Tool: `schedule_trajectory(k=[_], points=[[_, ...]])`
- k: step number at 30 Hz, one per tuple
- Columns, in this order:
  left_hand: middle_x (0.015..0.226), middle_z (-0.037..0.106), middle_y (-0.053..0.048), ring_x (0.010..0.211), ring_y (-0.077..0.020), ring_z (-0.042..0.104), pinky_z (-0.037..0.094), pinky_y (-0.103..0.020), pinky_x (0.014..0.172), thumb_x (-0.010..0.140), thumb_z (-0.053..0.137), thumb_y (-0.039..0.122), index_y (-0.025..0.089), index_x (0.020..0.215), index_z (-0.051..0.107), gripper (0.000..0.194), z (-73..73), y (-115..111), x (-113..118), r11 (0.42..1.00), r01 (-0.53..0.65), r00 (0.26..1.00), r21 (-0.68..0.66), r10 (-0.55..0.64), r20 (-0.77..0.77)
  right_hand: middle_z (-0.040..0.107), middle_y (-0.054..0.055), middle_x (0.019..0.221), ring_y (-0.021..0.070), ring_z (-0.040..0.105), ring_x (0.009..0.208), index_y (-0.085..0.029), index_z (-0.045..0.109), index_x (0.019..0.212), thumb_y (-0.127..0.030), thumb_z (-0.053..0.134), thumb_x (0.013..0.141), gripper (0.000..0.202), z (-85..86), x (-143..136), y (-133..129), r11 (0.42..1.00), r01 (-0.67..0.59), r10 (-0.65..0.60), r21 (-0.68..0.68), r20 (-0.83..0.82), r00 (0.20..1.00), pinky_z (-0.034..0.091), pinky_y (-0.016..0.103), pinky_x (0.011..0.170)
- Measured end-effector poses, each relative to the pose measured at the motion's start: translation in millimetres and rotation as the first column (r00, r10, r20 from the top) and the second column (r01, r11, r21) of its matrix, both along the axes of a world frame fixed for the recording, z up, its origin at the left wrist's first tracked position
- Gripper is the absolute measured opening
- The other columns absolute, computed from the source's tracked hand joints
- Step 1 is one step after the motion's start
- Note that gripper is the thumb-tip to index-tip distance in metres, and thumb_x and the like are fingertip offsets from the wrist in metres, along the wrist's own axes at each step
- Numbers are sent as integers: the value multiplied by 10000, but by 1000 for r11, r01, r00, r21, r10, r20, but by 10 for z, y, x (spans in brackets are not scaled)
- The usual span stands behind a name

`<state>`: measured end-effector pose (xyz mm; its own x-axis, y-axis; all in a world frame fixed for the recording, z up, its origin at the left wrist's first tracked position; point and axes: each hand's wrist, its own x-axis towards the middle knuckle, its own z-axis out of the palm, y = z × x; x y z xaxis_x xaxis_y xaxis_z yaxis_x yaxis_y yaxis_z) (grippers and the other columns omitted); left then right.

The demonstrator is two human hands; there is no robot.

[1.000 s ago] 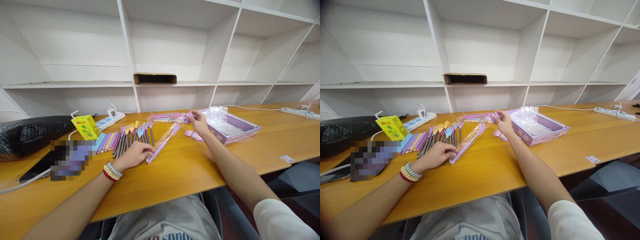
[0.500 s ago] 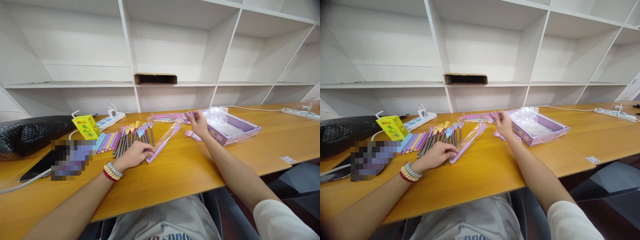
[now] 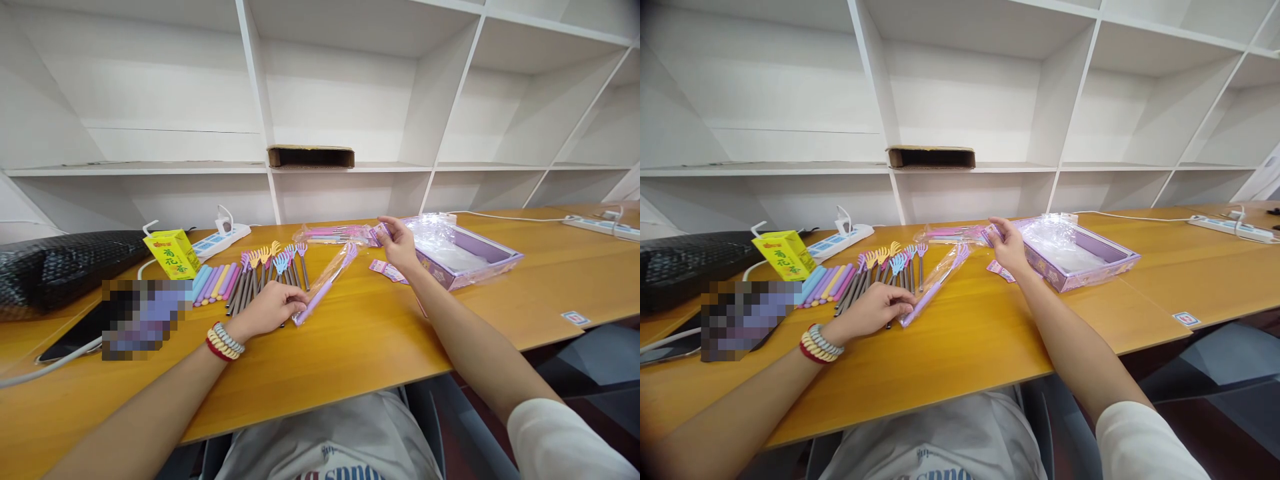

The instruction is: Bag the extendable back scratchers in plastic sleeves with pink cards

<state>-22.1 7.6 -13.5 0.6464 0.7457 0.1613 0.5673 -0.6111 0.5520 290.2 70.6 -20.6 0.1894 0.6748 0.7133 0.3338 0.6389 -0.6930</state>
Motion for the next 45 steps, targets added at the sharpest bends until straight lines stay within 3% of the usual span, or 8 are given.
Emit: schedule_trajectory(k=[4,10,14,21,25,31,39,45], points=[[793,707,-1,698,-135,620,438,-211,658,794,504,240,188,816,700,204,2,-2,2,1000,0,1000,-11,0,-4,633,62,985,195,586,916,-220,570,1036,-362,528,808,271,1,-16,-36,986,128,-140,106,118,983,456,362,828],[798,707,0,702,-134,620,439,-213,678,795,501,237,189,817,701,207,9,-8,14,1000,-3,1000,-13,3,-4,640,64,976,195,592,916,-219,569,1015,-333,534,805,242,-3,-54,-70,973,177,-199,151,149,969,465,345,814],[799,707,-2,713,-138,622,441,-215,676,794,504,239,190,817,701,204,3,-8,9,1000,1,1000,-15,-1,0,630,25,804,154,575,715,-210,560,1011,-330,576,763,276,0,-55,-61,977,193,-203,95,113,973,471,308,683],[800,710,-10,701,-142,625,445,-220,666,795,513,256,188,832,700,203,-28,13,-5,1000,-4,1000,-13,4,3,601,-33,616,121,552,560,-192,568,885,-342,759,559,407,72,-18,-37,995,-40,26,-87,-160,987,457,271,563],[804,710,-8,720,-144,628,445,-218,669,799,506,257,190,836,700,208,-24,8,-1,1000,1,1000,-14,-1,3,592,-35,578,127,555,532,-182,612,818,-357,797,491,415,97,46,-19,984,-109,85,-143,-166,983,467,281,542],[795,708,-4,697,-136,619,437,-218,669,803,496,241,187,804,699,211,12,-12,8,1000,2,1000,11,-2,-16,620,0,639,130,542,581,-167,660,748,-448,705,630,308,114,66,-43,981,-110,121,-162,57,991,446,282,564],[788,707,-7,668,-136,607,438,-224,652,804,485,254,186,807,703,229,29,-31,16,1000,-2,1000,16,3,-18,486,-27,580,100,409,539,-187,521,655,-506,517,803,352,86,44,-84,993,101,-76,-64,319,945,337,252,524],[787,704,2,683,-132,608,429,-217,656,804,490,239,191,807,700,215,25,-24,17,1000,6,1000,0,-6,-20,535,-25,577,124,473,480,-226,464,736,-534,492,815,319,48,1,-91,993,57,-31,-104,233,972,367,267,489]])
